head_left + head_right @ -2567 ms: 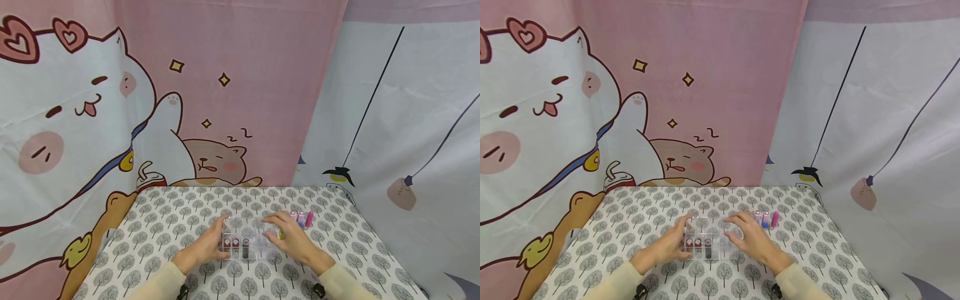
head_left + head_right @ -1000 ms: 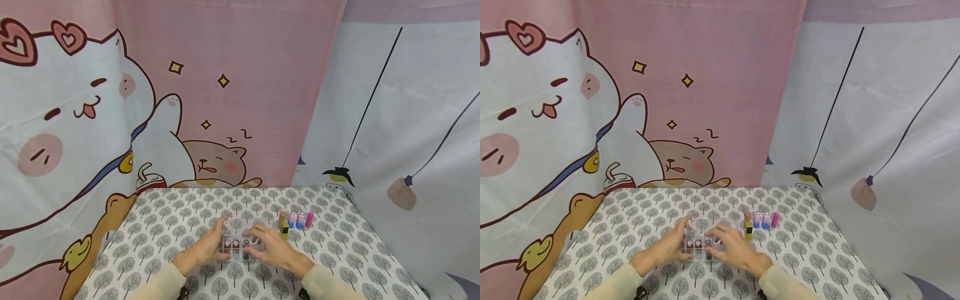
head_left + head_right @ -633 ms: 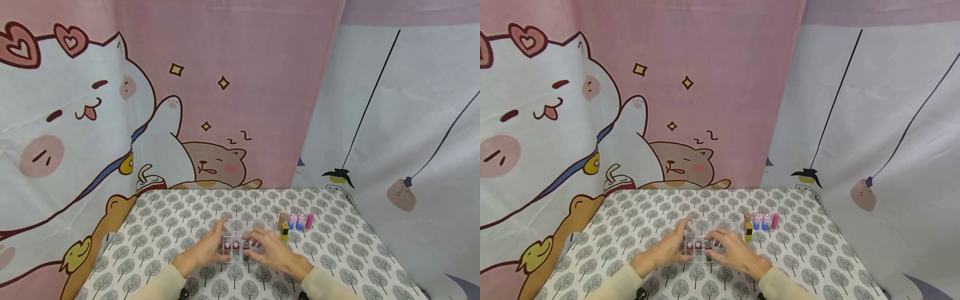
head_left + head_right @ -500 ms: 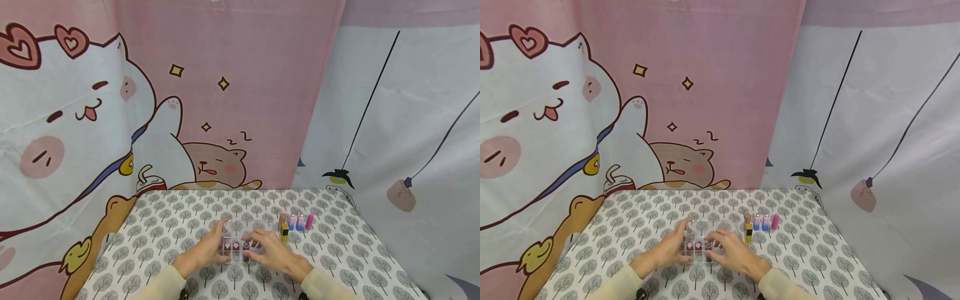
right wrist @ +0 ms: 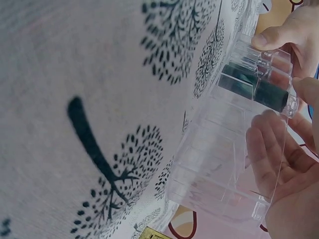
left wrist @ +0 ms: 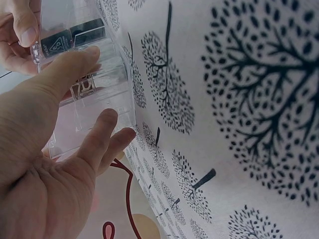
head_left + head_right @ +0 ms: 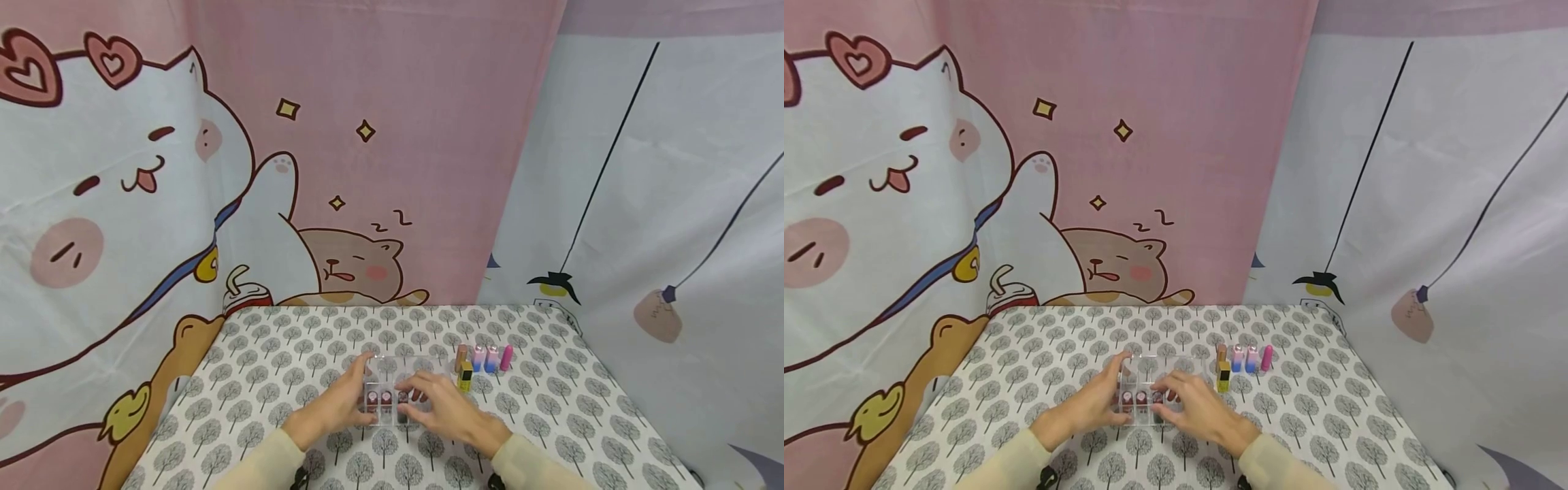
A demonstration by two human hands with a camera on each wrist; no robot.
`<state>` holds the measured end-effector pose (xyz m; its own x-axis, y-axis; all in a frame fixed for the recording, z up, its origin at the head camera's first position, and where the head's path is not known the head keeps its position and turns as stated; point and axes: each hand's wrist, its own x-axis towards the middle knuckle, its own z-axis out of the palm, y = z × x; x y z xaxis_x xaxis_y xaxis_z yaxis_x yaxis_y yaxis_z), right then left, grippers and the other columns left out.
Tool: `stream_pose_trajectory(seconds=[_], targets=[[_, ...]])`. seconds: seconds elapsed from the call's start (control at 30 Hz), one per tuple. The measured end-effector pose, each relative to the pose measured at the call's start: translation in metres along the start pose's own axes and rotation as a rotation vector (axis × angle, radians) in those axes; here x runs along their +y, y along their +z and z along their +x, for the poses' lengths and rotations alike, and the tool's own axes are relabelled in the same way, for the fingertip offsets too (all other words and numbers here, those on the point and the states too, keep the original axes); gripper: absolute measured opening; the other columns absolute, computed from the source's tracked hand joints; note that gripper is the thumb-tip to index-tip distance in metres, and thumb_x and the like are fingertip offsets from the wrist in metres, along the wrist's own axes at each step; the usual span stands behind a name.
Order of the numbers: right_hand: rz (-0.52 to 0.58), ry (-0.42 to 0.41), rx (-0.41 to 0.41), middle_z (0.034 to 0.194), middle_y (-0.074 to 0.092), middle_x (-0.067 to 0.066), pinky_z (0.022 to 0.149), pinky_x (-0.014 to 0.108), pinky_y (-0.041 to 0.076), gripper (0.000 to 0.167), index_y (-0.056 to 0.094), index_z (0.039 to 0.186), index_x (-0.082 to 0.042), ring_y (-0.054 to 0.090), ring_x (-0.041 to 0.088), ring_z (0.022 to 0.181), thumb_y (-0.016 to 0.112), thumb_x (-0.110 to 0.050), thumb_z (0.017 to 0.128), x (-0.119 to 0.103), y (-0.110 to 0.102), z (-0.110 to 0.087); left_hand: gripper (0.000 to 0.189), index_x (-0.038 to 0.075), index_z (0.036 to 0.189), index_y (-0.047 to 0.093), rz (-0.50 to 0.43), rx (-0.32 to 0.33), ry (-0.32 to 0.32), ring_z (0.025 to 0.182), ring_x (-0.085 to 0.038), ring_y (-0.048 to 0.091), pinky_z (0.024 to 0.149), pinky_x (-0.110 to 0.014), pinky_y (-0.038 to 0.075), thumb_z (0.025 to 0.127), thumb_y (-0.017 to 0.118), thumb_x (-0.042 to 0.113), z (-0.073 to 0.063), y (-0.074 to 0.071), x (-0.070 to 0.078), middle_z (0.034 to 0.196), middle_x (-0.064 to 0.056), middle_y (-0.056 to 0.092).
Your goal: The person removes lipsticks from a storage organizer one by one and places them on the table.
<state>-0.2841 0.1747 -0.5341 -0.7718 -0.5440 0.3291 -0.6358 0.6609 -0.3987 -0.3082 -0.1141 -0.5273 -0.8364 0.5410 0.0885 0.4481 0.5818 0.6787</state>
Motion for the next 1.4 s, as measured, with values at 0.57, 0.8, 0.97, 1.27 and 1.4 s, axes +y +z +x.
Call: stream_pose_trajectory(seconds=[0.57,0.8,0.97,1.27,1.4], targets=[[0.049,-0.043,0.025,0.129,0.084,0.0,0.096,0.032,0.075,0.03,0.081,0.136,-0.015,0.081,0.013,0.108,0.079,-0.034,0.113,0.004,0.003,0.001,0.136,0.011,0.184,0.016,0.027,0.001,0.019,0.133,-0.036,0.074,0.118,-0.057,0.068,0.082,0.106,0.017,0.002,0.002,-0.002,0.159,-0.026,0.064],[0.072,-0.056,0.045,0.125,0.084,-0.001,0.089,0.028,0.074,0.031,0.082,0.136,-0.012,0.077,0.003,0.102,0.077,-0.034,0.114,0.003,0.001,0.003,0.136,0.01,0.184,0.016,0.033,0.007,0.017,0.137,-0.04,0.072,0.121,-0.061,0.066,0.082,0.106,0.017,0.004,0.002,-0.003,0.16,-0.027,0.064],[0.084,-0.073,0.08,0.12,0.084,-0.003,0.085,0.023,0.072,0.028,0.082,0.135,-0.011,0.074,-0.002,0.097,0.078,-0.029,0.113,0.002,-0.001,0.002,0.137,0.01,0.184,0.015,0.026,0.003,0.004,0.135,-0.037,0.073,0.12,-0.06,0.066,0.082,0.106,0.017,0.003,0.003,-0.003,0.159,-0.026,0.064],[0.074,-0.132,0.152,0.123,0.086,0.0,0.087,0.024,0.073,0.023,0.082,0.134,-0.012,0.075,0.0,0.099,0.079,-0.02,0.112,-0.002,-0.01,0.003,0.139,0.011,0.184,0.014,0.032,0.007,0.004,0.134,-0.037,0.073,0.118,-0.06,0.067,0.081,0.106,0.019,0.003,0.004,-0.005,0.159,-0.026,0.064],[0.076,-0.153,0.181,0.12,0.086,-0.001,0.085,0.025,0.073,0.024,0.082,0.135,-0.014,0.075,0.0,0.098,0.08,-0.018,0.111,-0.004,-0.016,0.003,0.14,0.011,0.185,0.014,0.021,0.008,0.005,0.132,-0.036,0.073,0.117,-0.059,0.068,0.08,0.107,0.018,0.002,0.003,-0.005,0.159,-0.026,0.064]])
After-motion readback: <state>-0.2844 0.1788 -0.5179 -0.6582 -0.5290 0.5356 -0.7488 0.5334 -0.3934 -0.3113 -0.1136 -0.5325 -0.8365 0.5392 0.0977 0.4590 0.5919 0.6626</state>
